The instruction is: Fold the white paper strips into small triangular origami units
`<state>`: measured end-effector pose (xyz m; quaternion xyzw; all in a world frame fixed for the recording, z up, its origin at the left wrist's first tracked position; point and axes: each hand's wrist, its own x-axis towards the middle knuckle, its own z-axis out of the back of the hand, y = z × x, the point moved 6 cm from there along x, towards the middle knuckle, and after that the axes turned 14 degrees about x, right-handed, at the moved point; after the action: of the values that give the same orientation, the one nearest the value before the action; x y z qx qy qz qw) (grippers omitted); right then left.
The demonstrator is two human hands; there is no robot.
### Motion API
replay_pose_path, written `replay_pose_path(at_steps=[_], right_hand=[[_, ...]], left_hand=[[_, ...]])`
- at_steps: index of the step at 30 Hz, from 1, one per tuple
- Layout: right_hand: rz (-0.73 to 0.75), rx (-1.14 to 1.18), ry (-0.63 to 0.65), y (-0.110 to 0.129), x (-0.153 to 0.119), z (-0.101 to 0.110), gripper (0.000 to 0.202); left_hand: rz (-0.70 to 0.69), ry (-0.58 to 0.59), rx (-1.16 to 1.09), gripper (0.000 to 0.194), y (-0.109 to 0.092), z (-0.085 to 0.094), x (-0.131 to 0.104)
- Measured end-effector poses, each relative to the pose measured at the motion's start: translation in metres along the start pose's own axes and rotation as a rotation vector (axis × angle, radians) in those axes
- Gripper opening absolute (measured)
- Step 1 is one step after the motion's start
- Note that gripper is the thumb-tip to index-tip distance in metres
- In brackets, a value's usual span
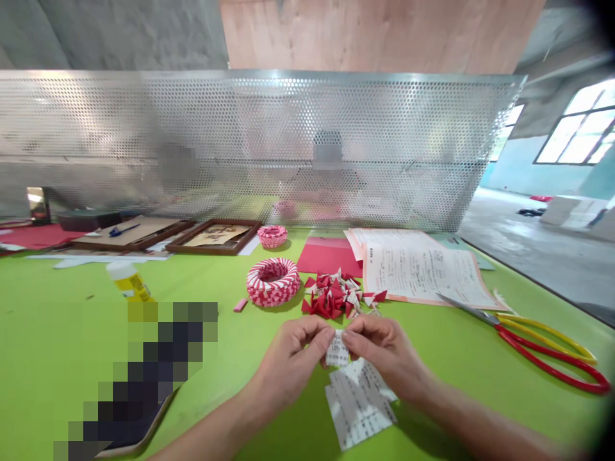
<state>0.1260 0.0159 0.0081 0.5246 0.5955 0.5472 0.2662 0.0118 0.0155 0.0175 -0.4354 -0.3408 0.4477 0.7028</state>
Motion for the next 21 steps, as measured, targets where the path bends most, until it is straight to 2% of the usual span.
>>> replay_pose_path(at_steps=[7,13,17,21], right_hand=[[0.02,-0.071,-0.027,0.0,-0.001,0.001,0.024],[0.061,0.035,-0.104,0.003,0.001,0.005,0.022],[0.06,0.055,-0.168,0.005,0.001,0.01,0.022],[0.063,0.036,-0.119,0.003,0.0,0.01,0.017]], left_hand=[[0.047,0.01,-0.093,0.028,0.005,-0.002,0.002],[0.034,0.067,-0.144,0.021,0.006,-0.009,0.001],[0.006,0.009,-0.001,0.02,0.005,-0.007,0.0],[-0.047,-0.067,0.145,0.026,-0.002,-0.003,-0.001]])
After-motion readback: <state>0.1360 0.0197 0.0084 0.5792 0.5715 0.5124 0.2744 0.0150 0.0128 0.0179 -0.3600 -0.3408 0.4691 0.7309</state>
